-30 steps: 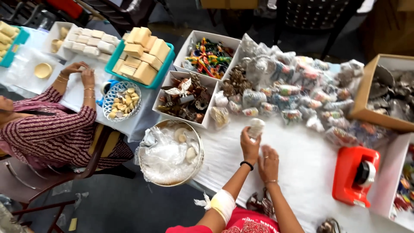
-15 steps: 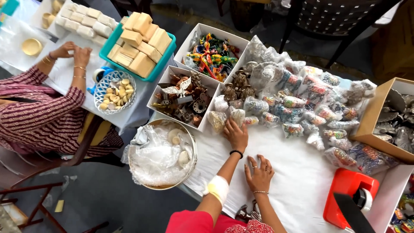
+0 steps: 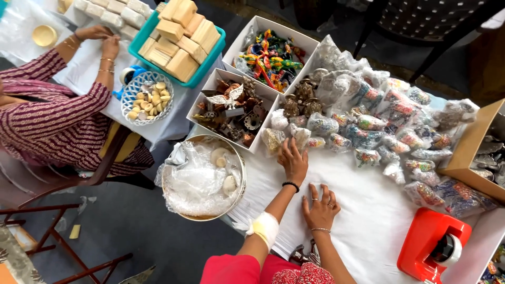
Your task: Wrapping small figurines and souvenir items in bubble wrap for shipping or storage.
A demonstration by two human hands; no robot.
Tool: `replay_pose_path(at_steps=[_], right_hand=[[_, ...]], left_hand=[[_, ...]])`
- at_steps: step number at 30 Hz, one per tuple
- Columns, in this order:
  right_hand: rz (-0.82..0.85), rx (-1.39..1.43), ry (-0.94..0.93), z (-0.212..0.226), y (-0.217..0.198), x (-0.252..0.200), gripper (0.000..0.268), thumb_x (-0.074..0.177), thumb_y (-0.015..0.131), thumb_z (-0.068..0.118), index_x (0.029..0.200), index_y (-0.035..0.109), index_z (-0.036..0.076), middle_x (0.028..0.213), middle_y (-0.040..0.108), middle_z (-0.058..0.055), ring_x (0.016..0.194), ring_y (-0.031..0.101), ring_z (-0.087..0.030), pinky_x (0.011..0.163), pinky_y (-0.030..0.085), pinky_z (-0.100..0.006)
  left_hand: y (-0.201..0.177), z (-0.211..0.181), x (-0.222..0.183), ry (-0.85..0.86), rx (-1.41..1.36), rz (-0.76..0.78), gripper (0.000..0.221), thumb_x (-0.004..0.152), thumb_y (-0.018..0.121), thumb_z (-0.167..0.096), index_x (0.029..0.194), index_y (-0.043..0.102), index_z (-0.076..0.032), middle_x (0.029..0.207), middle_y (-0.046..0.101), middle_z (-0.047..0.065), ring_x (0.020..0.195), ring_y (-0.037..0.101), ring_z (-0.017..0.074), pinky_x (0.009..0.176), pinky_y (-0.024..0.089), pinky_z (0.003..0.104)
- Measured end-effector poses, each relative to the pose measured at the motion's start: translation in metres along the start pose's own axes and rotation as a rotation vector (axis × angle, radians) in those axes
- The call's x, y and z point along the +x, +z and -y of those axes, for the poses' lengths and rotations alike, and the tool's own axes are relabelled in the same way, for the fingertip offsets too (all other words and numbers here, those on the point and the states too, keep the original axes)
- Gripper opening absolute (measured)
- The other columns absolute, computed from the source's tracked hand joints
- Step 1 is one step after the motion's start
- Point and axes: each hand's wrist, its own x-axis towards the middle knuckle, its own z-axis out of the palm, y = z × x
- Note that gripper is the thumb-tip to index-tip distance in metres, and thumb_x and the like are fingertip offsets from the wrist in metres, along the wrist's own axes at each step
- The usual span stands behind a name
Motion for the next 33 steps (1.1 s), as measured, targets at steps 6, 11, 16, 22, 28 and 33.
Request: replay_pose_path(at_steps=[6,11,16,22,28,33], right_hand=[[-0.076,-0.216,-0.02,-0.001,0.013,0.002,0.063,0.094,0.048,0.056,0.155,0.043,0.04,0.17,0.027,-0.005,0.153,0.023,-0.03,0.111,0.02,-0.06],[-0.09,-0.186,-0.022,-0.003,0.014,0.002,0.063,0.096,0.047,0.056,0.157,0.041,0.04,0.172,0.024,-0.004,0.155,0.02,-0.031,0.113,0.018,-0.061],[-0.118,-0.182,-0.004,-0.002,0.015,0.003,0.064,0.095,0.047,0.057,0.156,0.042,0.041,0.171,0.026,-0.002,0.154,0.022,-0.03,0.113,0.018,-0.06],[-0.105,-0.185,0.005,0.0,0.015,0.003,0.062,0.094,0.047,0.058,0.154,0.042,0.043,0.169,0.029,-0.001,0.153,0.023,-0.028,0.114,0.018,-0.06],[-0.171,-0.177,0.017,0.001,0.012,0.003,0.061,0.094,0.049,0.058,0.153,0.044,0.045,0.17,0.03,0.002,0.154,0.024,-0.025,0.116,0.019,-0.058],[-0.148,-0.229,0.008,0.003,0.01,0.001,0.061,0.093,0.051,0.058,0.153,0.046,0.045,0.169,0.032,0.003,0.153,0.026,-0.022,0.117,0.019,-0.056]], left_hand=[[-0.032,0.078,0.083,0.123,0.344,-0.194,0.076,0.094,0.069,-0.042,0.157,0.031,-0.025,0.162,0.032,0.012,0.146,0.036,0.0387,0.108,0.034,0.069],[-0.12,0.118,0.136,0.153,0.307,0.061,0.082,0.083,0.074,-0.057,0.148,0.043,-0.017,0.153,0.039,0.012,0.135,0.039,0.04,0.098,0.042,0.062],[-0.099,0.158,0.141,0.427,0.139,-0.058,0.067,0.092,0.077,-0.05,0.145,0.05,-0.021,0.137,0.054,0.005,0.122,0.048,0.0332,0.107,0.047,0.047],[-0.155,0.126,0.159,0.11,-0.182,0.079,0.069,0.081,0.08,-0.039,0.138,0.053,-0.009,0.109,0.066,0.01,0.101,0.049,0.0375,0.088,0.045,0.049],[-0.139,0.159,0.178,0.129,-0.025,0.015,0.014,0.091,0.077,-0.03,0.096,0.075,-0.017,0.09,0.072,0.004,0.087,0.061,0.0328,0.074,0.053,0.046],[-0.15,0.184,0.181,0.371,-0.022,0.039,0.016,0.098,0.071,-0.025,0.106,0.072,-0.012,0.1,0.07,0.005,0.097,0.064,0.0277,0.083,0.054,0.042]])
